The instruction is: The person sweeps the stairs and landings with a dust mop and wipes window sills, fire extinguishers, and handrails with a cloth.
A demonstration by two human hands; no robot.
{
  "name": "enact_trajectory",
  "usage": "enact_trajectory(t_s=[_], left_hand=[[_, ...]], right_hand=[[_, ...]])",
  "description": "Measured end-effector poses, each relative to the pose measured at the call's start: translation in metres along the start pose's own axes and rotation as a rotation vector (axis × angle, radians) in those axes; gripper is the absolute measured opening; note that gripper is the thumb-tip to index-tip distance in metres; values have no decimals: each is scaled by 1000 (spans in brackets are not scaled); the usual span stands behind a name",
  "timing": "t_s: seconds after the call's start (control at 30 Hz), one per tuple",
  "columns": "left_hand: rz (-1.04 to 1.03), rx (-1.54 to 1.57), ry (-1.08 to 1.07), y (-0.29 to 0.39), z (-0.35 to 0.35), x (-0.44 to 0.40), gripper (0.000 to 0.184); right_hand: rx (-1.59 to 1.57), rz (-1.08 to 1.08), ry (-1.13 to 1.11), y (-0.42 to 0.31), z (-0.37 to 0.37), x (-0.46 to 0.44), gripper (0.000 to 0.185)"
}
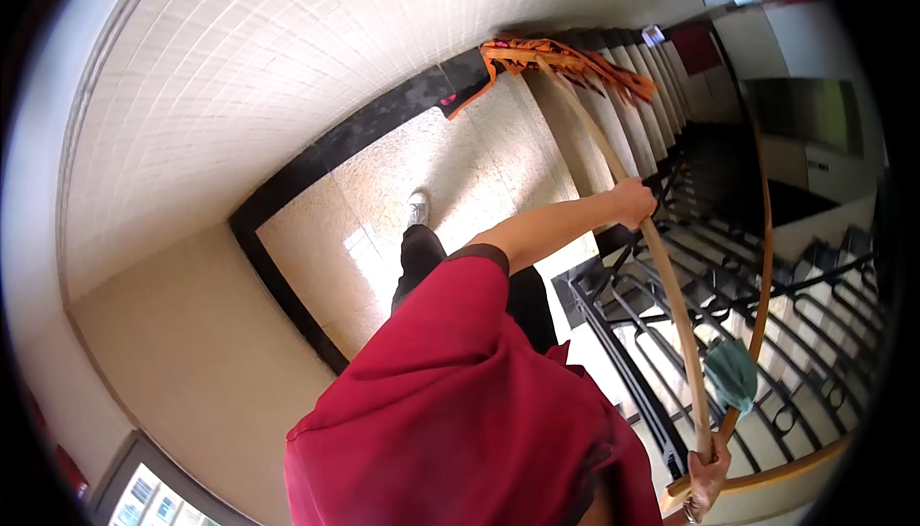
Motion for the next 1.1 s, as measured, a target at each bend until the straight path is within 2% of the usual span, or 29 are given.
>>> enact_trajectory(t_s=[0.13,0.2,0.23,0.27,0.3,0.33,0.37,0.43,0.5,0.53,0.57,0.6,0.63,0.67,0.7,0.73,0.77,0.83,0.9,0.93,0.97,1.0,1.03,1.1], left_hand=[[115,77,33,-44,9,53,15],[237,95,40,-57,20,94,15],[287,112,32,-66,30,123,14],[333,130,24,-74,38,152,13],[410,175,88,-89,34,183,13],[542,209,127,-105,35,220,13],[669,237,164,-117,38,258,13],[778,252,117,-152,36,331,10],[1003,169,257,-193,25,416,10],[1086,125,315,-224,-5,464,11],[1182,138,353,-213,38,516,11],[1301,77,340,-242,3,575,11],[1269,-110,481,-237,5,629,10],[1481,54,405,-230,9,677,8],[1602,98,316,-218,1,721,7],[1638,67,569,-195,-7,758,9],[1618,12,492,-182,-12,778,13],[1553,47,560,-153,-14,786,5],[1584,99,440,-134,-18,755,4],[1509,133,523,-127,-16,732,7],[1495,170,511,-127,-27,712,8],[1371,108,580,-122,-28,683,6],[1333,123,601,-119,-34,654,5],[1233,214,556,-109,-26,583,9]], right_hand=[[125,92,-129,-42,0,-15,27],[147,-29,-254,-78,9,-19,24],[458,326,-303,-110,6,-29,29],[264,169,-232,-103,0,-56,28],[407,217,-294,-108,0,-75,27],[548,264,-348,-149,-17,-88,26],[588,404,-351,-183,-38,-102,23],[704,731,-425,-269,-91,-121,20],[574,830,-533,-350,-162,-130,15],[533,1124,-510,-394,-201,-121,12],[612,1158,-644,-426,-244,-121,10],[561,1237,-713,-461,-287,-99,10],[542,1252,-811,-483,-328,-81,17],[589,1528,-800,-502,-364,-49,27],[594,1668,-859,-501,-402,-37,34],[669,1764,-782,-504,-424,-10,25],[673,1790,-795,-501,-434,9,20],[680,1832,-803,-493,-432,20,13],[685,1846,-762,-482,-410,13,9],[663,1810,-765,-475,-393,4,9],[638,1773,-763,-471,-373,-6,9],[606,1739,-762,-463,-349,-15,9],[672,1703,-700,-453,-323,-25,7],[634,1666,-601,-436,-264,-43,16]])
Point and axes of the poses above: each hand's wrist, its own x-axis away from the middle knuckle, its own z-axis out of the back of the hand, y = z × x, the point moved 6 cm from there along -x, towards the middle knuckle, and after that the axes turned 3 degrees about z, right-handed, at the moved point
